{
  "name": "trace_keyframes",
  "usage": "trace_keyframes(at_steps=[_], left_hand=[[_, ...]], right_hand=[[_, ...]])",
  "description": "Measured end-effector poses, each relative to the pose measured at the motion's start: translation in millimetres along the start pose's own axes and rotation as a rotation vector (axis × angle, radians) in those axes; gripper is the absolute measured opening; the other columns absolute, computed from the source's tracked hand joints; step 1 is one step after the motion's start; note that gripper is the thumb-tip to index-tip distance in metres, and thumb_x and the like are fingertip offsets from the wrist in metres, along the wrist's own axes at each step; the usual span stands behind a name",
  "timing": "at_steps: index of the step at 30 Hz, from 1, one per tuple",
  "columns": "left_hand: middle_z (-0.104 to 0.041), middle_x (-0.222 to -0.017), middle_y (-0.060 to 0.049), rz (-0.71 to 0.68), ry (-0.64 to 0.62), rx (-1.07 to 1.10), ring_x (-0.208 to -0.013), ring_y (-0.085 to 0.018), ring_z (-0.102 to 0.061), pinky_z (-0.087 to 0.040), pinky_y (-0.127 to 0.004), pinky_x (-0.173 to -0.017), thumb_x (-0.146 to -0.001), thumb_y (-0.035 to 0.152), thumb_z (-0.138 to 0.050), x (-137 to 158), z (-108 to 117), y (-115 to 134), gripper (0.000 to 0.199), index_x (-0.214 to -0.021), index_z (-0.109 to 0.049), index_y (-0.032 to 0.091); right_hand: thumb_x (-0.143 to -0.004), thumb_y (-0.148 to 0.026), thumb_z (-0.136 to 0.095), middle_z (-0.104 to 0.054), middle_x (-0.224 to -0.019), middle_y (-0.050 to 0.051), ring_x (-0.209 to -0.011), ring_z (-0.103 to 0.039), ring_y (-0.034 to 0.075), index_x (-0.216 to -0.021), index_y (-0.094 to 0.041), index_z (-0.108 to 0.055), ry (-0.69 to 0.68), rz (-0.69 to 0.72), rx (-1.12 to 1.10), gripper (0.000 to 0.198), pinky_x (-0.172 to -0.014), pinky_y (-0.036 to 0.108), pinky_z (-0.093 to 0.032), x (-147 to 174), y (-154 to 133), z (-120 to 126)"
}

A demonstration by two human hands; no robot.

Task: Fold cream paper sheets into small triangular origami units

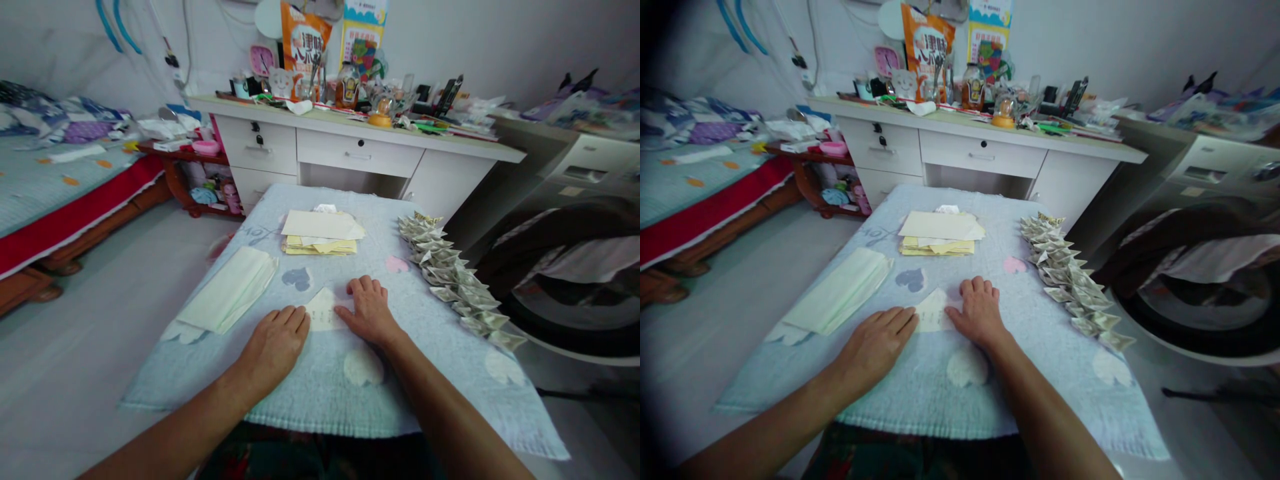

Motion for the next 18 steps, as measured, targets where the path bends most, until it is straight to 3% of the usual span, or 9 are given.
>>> trace_keyframes(at_steps=[9, 15, 18], left_hand=[[-0.065, -0.114, -0.012, 0.017, -0.056, 0.118, -0.101, -0.026, -0.058, -0.049, -0.038, -0.082, -0.086, 0.006, -0.048, 1.7, 0.4, -11.9, 0.029, -0.108, -0.065, 0.013], [-0.063, -0.082, -0.006, 0.030, -0.111, 0.218, -0.079, -0.021, -0.059, -0.046, -0.035, -0.075, -0.093, 0.025, -0.042, -21.7, 11.2, -21.2, 0.031, -0.076, -0.066, 0.016], [-0.062, -0.080, -0.006, 0.071, -0.158, 0.243, -0.078, -0.022, -0.059, -0.045, -0.035, -0.072, -0.089, 0.030, -0.051, -40.2, 17.2, -23.6, 0.025, -0.074, -0.065, 0.017]], right_hand=[[-0.073, -0.045, -0.069, -0.050, -0.111, 0.009, -0.099, -0.044, 0.028, -0.107, -0.023, -0.055, -0.078, -0.064, -0.082, 0.043, -0.081, 0.039, -0.032, 1.6, 41.3, 8.3], [-0.079, -0.029, -0.061, -0.050, -0.108, 0.007, -0.099, -0.043, 0.024, -0.102, -0.022, -0.055, -0.050, 0.062, -0.240, 0.025, -0.084, 0.037, -0.033, 1.6, 31.3, 12.7], [-0.081, -0.036, -0.061, -0.051, -0.106, 0.007, -0.099, -0.043, 0.025, -0.100, -0.021, -0.057, -0.029, 0.132, -0.241, 0.025, -0.085, 0.039, -0.033, 2.1, 19.0, 8.4]])
Point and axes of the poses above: each hand's wrist, its own x-axis away from the middle knuckle, its own z-axis out of the back of the hand, y = z × x, the point moved 2 cm from there along -x, towards the middle knuckle
